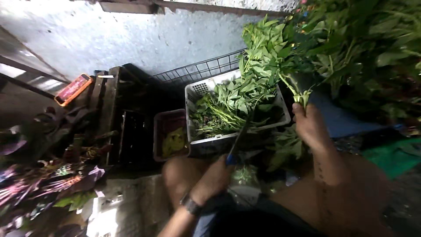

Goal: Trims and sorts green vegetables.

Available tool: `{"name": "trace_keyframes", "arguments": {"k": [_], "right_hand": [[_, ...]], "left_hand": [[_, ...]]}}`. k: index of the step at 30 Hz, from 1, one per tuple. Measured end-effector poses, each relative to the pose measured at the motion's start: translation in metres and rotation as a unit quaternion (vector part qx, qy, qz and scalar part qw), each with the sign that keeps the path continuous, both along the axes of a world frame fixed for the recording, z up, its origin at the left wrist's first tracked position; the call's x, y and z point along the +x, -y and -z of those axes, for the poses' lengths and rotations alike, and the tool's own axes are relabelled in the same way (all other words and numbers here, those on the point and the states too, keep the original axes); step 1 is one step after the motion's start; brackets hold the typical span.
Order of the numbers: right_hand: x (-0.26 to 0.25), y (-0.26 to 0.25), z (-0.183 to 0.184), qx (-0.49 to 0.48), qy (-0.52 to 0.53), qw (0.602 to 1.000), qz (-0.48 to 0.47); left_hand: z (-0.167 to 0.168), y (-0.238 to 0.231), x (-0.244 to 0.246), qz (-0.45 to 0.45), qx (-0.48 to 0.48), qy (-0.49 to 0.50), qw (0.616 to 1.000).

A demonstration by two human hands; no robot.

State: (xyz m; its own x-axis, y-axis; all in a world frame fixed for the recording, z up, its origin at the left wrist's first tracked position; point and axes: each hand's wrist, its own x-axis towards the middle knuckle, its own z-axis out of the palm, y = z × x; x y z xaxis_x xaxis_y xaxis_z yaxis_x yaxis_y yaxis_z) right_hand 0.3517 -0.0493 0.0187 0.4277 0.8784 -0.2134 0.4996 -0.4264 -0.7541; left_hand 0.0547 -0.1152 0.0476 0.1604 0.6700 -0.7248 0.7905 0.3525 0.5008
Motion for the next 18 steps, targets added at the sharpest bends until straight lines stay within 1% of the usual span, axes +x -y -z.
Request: {"name": "trace_keyframes", "arguments": {"k": [2, 5, 6, 7, 9, 11, 12, 13, 15, 18], "right_hand": [[0.003, 0.006, 0.003, -0.017, 0.012, 1.000, -0.012], [-0.003, 0.013, -0.002, -0.051, 0.017, 0.997, -0.049], [-0.008, 0.012, -0.003, -0.065, 0.013, 0.996, -0.063], [-0.016, 0.010, -0.002, -0.081, 0.009, 0.994, -0.077], [-0.035, 0.004, 0.008, -0.099, 0.020, 0.989, -0.111], [-0.053, 0.003, 0.034, -0.117, 0.071, 0.979, -0.153], [-0.059, 0.003, 0.046, -0.136, 0.096, 0.971, -0.173], [-0.063, 0.004, 0.056, -0.154, 0.120, 0.962, -0.191], [-0.065, 0.005, 0.065, -0.197, 0.141, 0.947, -0.210], [-0.054, 0.006, 0.068, -0.206, 0.165, 0.942, -0.207]], "left_hand": [[-0.008, 0.005, -0.026, -0.028, 0.031, -0.054, 0.998], [-0.015, 0.012, -0.067, -0.079, 0.058, -0.155, 0.983], [-0.016, 0.015, -0.076, -0.099, 0.076, -0.167, 0.978], [-0.019, 0.020, -0.080, -0.115, 0.098, -0.158, 0.976], [-0.025, 0.031, -0.070, -0.128, 0.175, -0.095, 0.971], [-0.022, 0.036, -0.042, -0.092, 0.245, -0.044, 0.964], [-0.016, 0.033, -0.028, -0.058, 0.257, -0.034, 0.964], [-0.010, 0.026, -0.014, -0.019, 0.250, -0.042, 0.967], [0.002, 0.007, 0.009, 0.054, 0.191, -0.101, 0.975], [0.023, -0.013, 0.031, 0.142, 0.127, -0.192, 0.963]]}}
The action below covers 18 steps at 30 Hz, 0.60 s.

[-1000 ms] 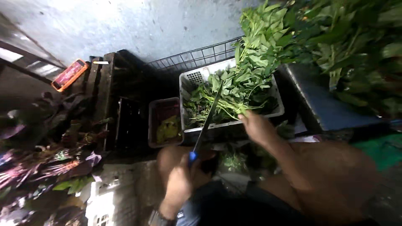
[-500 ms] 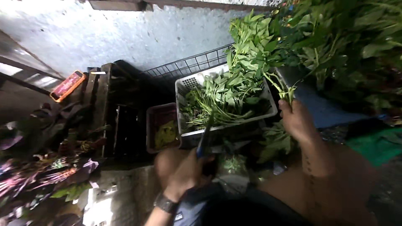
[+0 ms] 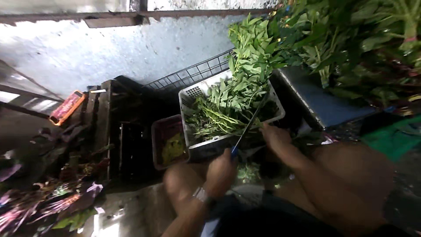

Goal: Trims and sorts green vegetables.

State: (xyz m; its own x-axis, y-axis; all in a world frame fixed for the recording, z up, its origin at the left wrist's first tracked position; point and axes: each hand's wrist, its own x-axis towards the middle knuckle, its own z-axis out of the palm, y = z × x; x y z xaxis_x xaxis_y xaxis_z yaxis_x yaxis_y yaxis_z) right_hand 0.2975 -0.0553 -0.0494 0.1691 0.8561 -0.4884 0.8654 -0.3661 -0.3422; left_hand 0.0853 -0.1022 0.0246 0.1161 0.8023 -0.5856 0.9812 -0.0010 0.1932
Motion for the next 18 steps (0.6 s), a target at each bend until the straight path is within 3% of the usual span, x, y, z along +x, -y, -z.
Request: {"name": "trace_keyframes", "arguments": {"k": [5, 11, 18], "right_hand": [[0.014, 0.002, -0.004, -0.025, 0.011, 1.000, 0.000], [0.019, -0.003, 0.003, -0.018, -0.005, 1.000, 0.008], [0.017, -0.008, 0.000, -0.039, 0.009, 0.999, 0.005]], "left_hand": [[0.009, -0.011, 0.002, 0.089, 0.006, -0.100, 0.991], [-0.029, -0.019, 0.005, 0.123, 0.000, -0.128, 0.984], [-0.009, -0.032, 0.020, 0.112, -0.056, -0.112, 0.986]]}}
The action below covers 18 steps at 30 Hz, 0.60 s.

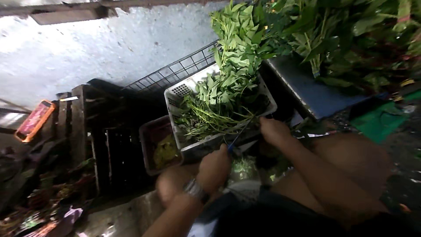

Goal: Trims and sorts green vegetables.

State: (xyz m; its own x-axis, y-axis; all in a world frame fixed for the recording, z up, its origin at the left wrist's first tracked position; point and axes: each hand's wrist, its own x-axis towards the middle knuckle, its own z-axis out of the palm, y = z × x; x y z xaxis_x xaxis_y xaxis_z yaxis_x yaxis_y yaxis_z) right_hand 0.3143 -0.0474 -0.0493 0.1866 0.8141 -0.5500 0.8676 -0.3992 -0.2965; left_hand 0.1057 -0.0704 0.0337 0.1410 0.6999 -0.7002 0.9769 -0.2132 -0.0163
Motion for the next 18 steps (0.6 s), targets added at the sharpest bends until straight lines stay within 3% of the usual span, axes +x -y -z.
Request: {"name": "trace_keyframes", "arguments": {"k": [6, 11, 13, 18], "right_hand": [[0.005, 0.002, -0.011, 0.041, -0.050, 0.998, 0.006], [0.011, 0.008, -0.034, 0.093, -0.218, 0.971, 0.032], [0.010, 0.008, -0.045, 0.108, -0.266, 0.957, 0.035], [-0.017, 0.001, -0.068, 0.208, -0.303, 0.930, -0.004]], "left_hand": [[0.048, -0.012, 0.001, -0.033, 0.007, 0.103, 0.994], [0.049, -0.014, -0.020, -0.087, -0.041, 0.210, 0.973], [0.035, -0.009, -0.038, -0.132, -0.001, 0.245, 0.960], [0.009, -0.015, -0.074, -0.209, 0.190, 0.074, 0.957]]}}
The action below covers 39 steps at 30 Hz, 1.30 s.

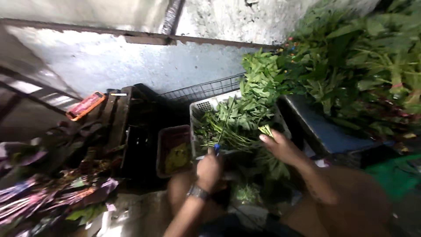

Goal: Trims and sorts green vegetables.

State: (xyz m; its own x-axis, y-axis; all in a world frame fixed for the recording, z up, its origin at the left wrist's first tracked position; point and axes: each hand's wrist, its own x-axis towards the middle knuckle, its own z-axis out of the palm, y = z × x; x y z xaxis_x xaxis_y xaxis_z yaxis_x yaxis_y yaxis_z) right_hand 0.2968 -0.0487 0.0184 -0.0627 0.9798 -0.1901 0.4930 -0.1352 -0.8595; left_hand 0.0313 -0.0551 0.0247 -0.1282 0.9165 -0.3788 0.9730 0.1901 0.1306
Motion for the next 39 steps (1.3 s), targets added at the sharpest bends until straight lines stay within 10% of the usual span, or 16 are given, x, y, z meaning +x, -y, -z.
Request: {"name": "trace_keyframes", "arguments": {"k": [6, 14, 18, 21, 26, 30, 39], "right_hand": [[-0.094, -0.015, -0.055, 0.000, 0.091, 0.984, -0.156], [-0.136, -0.025, -0.049, -0.025, 0.077, 0.978, -0.193], [-0.138, -0.031, -0.044, -0.017, 0.088, 0.975, -0.202], [-0.124, -0.039, -0.045, -0.006, 0.022, 0.990, -0.140], [-0.079, -0.062, -0.052, -0.044, -0.375, 0.922, -0.082], [-0.060, -0.081, -0.044, -0.014, -0.435, 0.898, -0.065], [-0.078, -0.091, -0.037, -0.003, -0.381, 0.923, -0.050]], "left_hand": [[-0.040, -0.017, -0.021, 0.056, 0.256, 0.203, 0.943], [-0.014, -0.024, -0.052, 0.159, 0.400, 0.188, 0.883], [-0.022, -0.051, -0.065, -0.141, 0.281, 0.392, 0.864], [0.000, -0.112, -0.111, -0.185, 0.266, 0.433, 0.841], [0.073, -0.147, -0.200, -0.289, 0.163, 0.304, 0.893], [0.110, -0.112, -0.202, -0.074, -0.109, 0.081, 0.988], [0.140, -0.098, -0.221, 0.069, -0.208, -0.080, 0.972]]}}
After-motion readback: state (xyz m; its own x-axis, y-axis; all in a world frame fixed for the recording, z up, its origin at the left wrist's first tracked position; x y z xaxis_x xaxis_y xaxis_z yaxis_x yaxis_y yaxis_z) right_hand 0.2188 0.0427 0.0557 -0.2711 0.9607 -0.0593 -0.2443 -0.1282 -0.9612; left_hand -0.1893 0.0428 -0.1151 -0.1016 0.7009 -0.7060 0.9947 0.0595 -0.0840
